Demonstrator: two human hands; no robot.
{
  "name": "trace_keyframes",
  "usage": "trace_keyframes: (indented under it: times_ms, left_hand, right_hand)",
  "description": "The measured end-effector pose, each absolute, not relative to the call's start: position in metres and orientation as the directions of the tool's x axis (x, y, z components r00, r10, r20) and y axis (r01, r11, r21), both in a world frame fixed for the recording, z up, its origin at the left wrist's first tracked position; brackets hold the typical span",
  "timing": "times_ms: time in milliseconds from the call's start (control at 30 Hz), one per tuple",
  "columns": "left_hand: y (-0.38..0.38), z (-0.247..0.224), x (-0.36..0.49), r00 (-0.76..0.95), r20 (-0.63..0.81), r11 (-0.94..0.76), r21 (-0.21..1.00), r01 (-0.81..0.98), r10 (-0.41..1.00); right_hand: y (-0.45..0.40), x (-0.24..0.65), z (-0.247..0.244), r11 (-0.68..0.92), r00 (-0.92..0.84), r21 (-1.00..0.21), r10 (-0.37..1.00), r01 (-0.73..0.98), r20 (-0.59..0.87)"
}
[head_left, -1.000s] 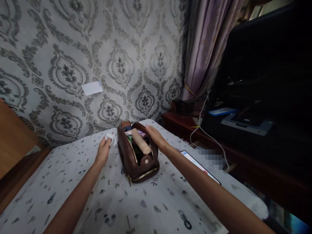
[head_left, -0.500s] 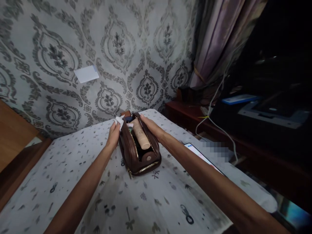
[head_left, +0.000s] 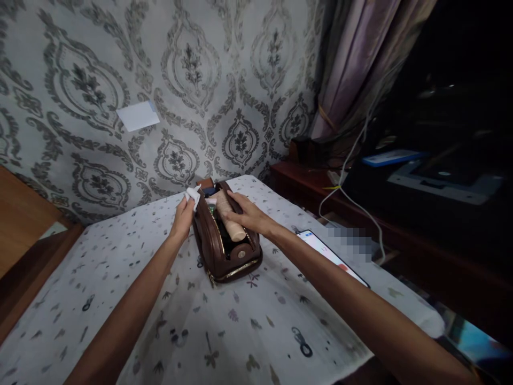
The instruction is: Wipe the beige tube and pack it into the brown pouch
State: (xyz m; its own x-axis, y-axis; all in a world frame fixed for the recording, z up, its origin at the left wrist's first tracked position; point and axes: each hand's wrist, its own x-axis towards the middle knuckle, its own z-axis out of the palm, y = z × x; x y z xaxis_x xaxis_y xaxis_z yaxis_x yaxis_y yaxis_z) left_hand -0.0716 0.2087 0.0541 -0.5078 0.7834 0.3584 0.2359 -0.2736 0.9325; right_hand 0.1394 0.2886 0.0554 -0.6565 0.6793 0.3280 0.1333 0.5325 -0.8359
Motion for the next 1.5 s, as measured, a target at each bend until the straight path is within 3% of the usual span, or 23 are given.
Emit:
trace_keyframes:
  times_ms: [233, 433, 800, 867, 967, 1067, 1167, 1333, 1500]
  left_hand:
    - [0.208, 0.056, -0.069, -0.520, 0.360, -0.278, 0.933, 0.230, 0.775]
    - [0.207, 0.057, -0.070, -0.486, 0.388, -0.288, 0.919, 0.269, 0.783]
    - [0.203, 0.069, -0.072, -0.454, 0.478, -0.251, 0.844, 0.474, 0.752]
    - [0.201, 0.077, -0.067, -0.375, 0.550, -0.315, 0.788, 0.528, 0.746]
    - [0.198, 0.094, -0.058, -0.086, 0.580, -0.404, 0.659, 0.634, 0.810]
    - [0.199, 0.112, -0.051, 0.217, 0.456, -0.443, 0.478, 0.758, 0.863]
    - [0.203, 0.128, -0.048, 0.380, 0.313, -0.474, 0.324, 0.818, 0.870]
    - [0.208, 0.139, -0.041, 0.509, 0.221, -0.540, 0.112, 0.834, 0.832]
    - [0.208, 0.138, -0.032, 0.470, 0.223, -0.474, -0.035, 0.880, 0.854]
  right_hand:
    - [0.291, 0.136, 0.059, 0.568, -0.684, -0.796, 0.666, 0.207, 0.298]
    - [0.289, 0.135, 0.055, 0.596, -0.675, -0.787, 0.648, 0.162, 0.352]
    - [0.257, 0.158, 0.057, 0.593, -0.539, -0.787, 0.724, 0.167, 0.431]
    - [0.248, 0.162, 0.055, 0.563, -0.520, -0.814, 0.742, 0.142, 0.423]
    - [0.237, 0.164, 0.052, 0.514, -0.472, -0.852, 0.777, 0.094, 0.417]
    - [0.233, 0.166, 0.051, 0.495, -0.447, -0.863, 0.796, 0.097, 0.407]
    - [0.235, 0.167, 0.052, 0.529, -0.446, -0.838, 0.788, 0.136, 0.425]
    - [0.237, 0.166, 0.057, 0.571, -0.392, -0.790, 0.794, 0.223, 0.464]
    - [0.237, 0.167, 0.064, 0.530, -0.381, -0.820, 0.819, 0.216, 0.429]
